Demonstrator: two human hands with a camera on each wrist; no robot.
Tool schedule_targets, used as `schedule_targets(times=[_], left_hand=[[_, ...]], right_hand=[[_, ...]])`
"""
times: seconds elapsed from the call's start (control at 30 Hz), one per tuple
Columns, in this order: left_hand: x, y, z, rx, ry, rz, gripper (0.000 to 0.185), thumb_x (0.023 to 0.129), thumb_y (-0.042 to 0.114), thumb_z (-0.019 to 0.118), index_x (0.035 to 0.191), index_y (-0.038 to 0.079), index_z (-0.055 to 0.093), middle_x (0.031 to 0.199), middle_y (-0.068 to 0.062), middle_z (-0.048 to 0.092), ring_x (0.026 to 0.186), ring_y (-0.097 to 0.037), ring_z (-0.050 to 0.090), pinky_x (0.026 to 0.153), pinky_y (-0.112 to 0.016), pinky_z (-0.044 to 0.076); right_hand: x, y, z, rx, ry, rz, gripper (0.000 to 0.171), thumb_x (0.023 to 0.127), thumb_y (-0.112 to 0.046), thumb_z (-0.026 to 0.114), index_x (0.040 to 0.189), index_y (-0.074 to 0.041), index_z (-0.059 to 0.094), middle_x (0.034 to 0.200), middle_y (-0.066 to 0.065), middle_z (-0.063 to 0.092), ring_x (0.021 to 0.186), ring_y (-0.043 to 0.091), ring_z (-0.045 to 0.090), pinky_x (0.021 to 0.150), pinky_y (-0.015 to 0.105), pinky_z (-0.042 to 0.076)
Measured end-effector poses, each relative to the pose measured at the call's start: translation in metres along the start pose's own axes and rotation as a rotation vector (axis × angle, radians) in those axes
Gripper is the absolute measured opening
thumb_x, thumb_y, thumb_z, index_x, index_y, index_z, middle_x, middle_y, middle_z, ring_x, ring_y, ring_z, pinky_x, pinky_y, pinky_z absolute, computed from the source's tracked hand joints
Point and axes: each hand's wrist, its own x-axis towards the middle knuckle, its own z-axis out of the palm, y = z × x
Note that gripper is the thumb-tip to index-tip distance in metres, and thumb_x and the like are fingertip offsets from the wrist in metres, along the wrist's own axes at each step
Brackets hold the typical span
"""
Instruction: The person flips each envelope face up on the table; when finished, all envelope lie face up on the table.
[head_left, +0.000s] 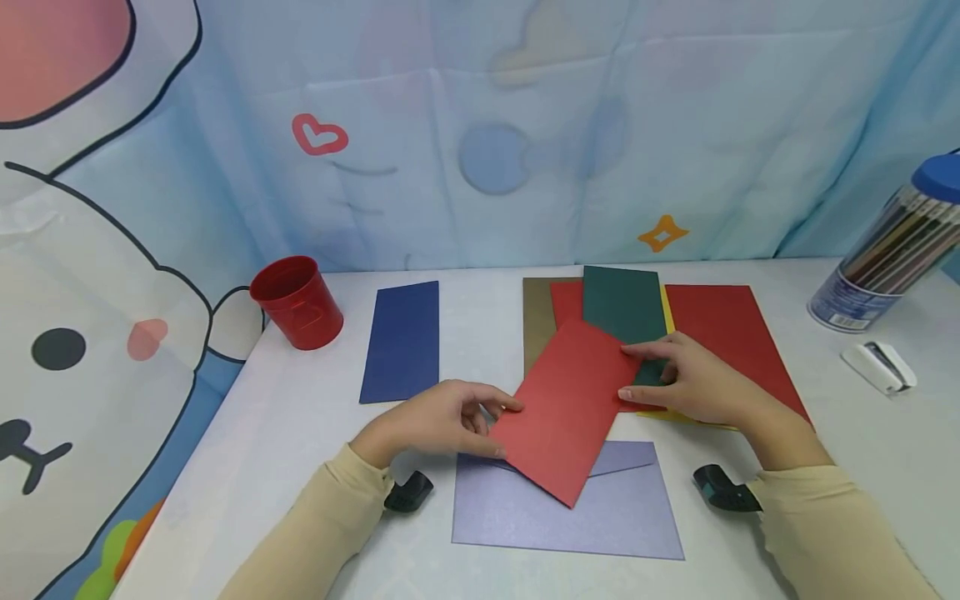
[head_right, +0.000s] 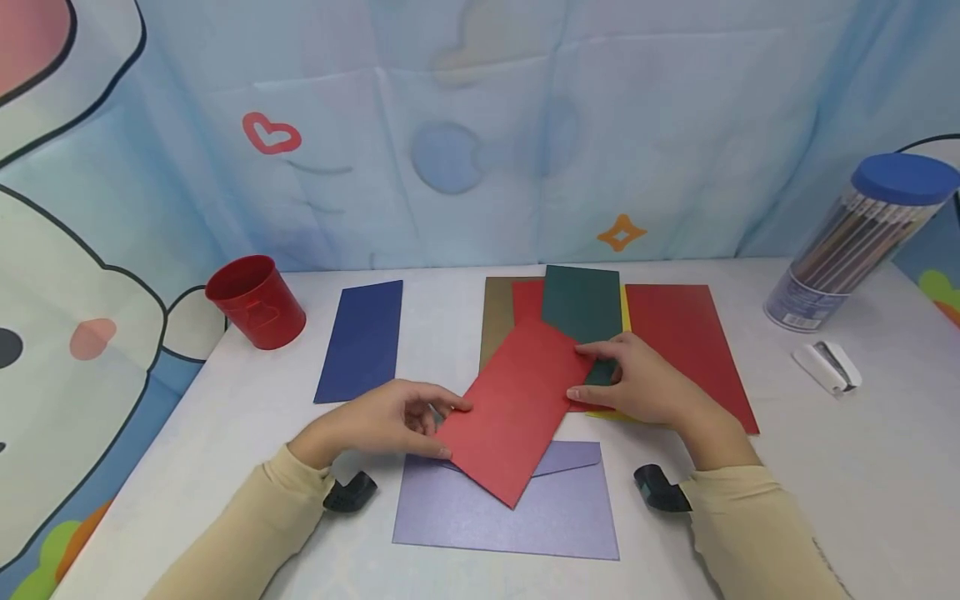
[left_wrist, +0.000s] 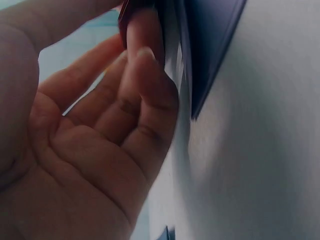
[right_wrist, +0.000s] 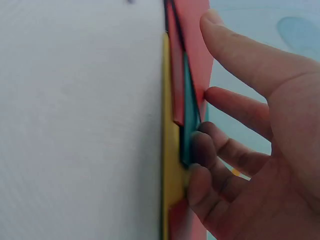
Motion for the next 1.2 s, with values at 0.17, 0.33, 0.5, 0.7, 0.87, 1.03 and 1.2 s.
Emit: schedule_targets(times=[0.17, 0.33, 0.5, 0.7, 0.87, 1.03, 1.2], left_hand=[[0.001, 0.005, 0.004, 0.093, -0.002, 0.007, 0.063, 0.077, 0.027, 0.091, 0.134, 0.020, 0.065, 0.108, 0.006, 0.061, 0.069, -0.011, 0.061, 0.066, -0.025, 0.048], [0.002, 0.007, 0.006, 0.186, 0.027, 0.052, 0.064, 0.076, 0.027, 0.092, 0.133, 0.016, 0.065, 0.105, 0.008, 0.060, 0.071, -0.009, 0.058, 0.067, -0.024, 0.048], [0.003, 0.009, 0.009, 0.280, 0.056, 0.067, 0.066, 0.075, 0.030, 0.092, 0.133, 0.014, 0.065, 0.102, 0.010, 0.059, 0.074, -0.007, 0.056, 0.069, -0.023, 0.048], [0.004, 0.011, 0.010, 0.318, 0.071, 0.049, 0.070, 0.074, 0.034, 0.092, 0.135, 0.014, 0.064, 0.101, 0.010, 0.058, 0.075, -0.007, 0.055, 0.068, -0.022, 0.047], [0.005, 0.012, 0.010, 0.337, 0.076, 0.039, 0.071, 0.074, 0.036, 0.092, 0.136, 0.015, 0.064, 0.100, 0.010, 0.057, 0.076, -0.008, 0.055, 0.068, -0.022, 0.047], [0.003, 0.011, 0.011, 0.361, 0.060, 0.050, 0.068, 0.080, 0.036, 0.087, 0.139, 0.013, 0.062, 0.099, 0.009, 0.055, 0.078, -0.009, 0.054, 0.069, -0.022, 0.046], [0.003, 0.010, 0.012, 0.362, 0.038, 0.056, 0.060, 0.089, 0.038, 0.079, 0.140, 0.012, 0.061, 0.104, 0.009, 0.054, 0.080, -0.010, 0.055, 0.069, -0.022, 0.046]], right_hand=[[0.001, 0.001, 0.003, -0.018, -0.002, 0.014, 0.082, 0.081, -0.048, 0.082, 0.142, -0.001, 0.054, 0.126, 0.021, 0.048, 0.088, 0.024, 0.055, 0.065, 0.033, 0.051], [0.002, 0.001, 0.005, -0.019, 0.004, 0.018, 0.084, 0.081, -0.046, 0.083, 0.143, 0.001, 0.053, 0.125, 0.021, 0.047, 0.092, 0.027, 0.055, 0.066, 0.032, 0.052], [0.002, 0.001, 0.006, -0.015, 0.006, 0.016, 0.083, 0.081, -0.046, 0.084, 0.142, 0.002, 0.054, 0.123, 0.020, 0.047, 0.094, 0.028, 0.053, 0.067, 0.033, 0.051], [0.002, 0.001, 0.006, -0.011, 0.005, 0.024, 0.083, 0.082, -0.046, 0.083, 0.142, 0.002, 0.054, 0.124, 0.020, 0.046, 0.095, 0.029, 0.052, 0.067, 0.033, 0.051], [0.002, 0.001, 0.006, -0.008, 0.009, 0.024, 0.084, 0.081, -0.047, 0.082, 0.142, 0.002, 0.054, 0.125, 0.020, 0.046, 0.096, 0.029, 0.052, 0.068, 0.033, 0.051], [0.003, 0.001, 0.007, -0.013, 0.014, 0.017, 0.084, 0.081, -0.047, 0.083, 0.141, 0.004, 0.054, 0.124, 0.020, 0.046, 0.095, 0.029, 0.052, 0.068, 0.034, 0.051], [0.003, 0.002, 0.008, -0.009, 0.012, 0.022, 0.085, 0.081, -0.047, 0.083, 0.141, 0.004, 0.054, 0.124, 0.020, 0.046, 0.095, 0.029, 0.052, 0.069, 0.034, 0.051]])
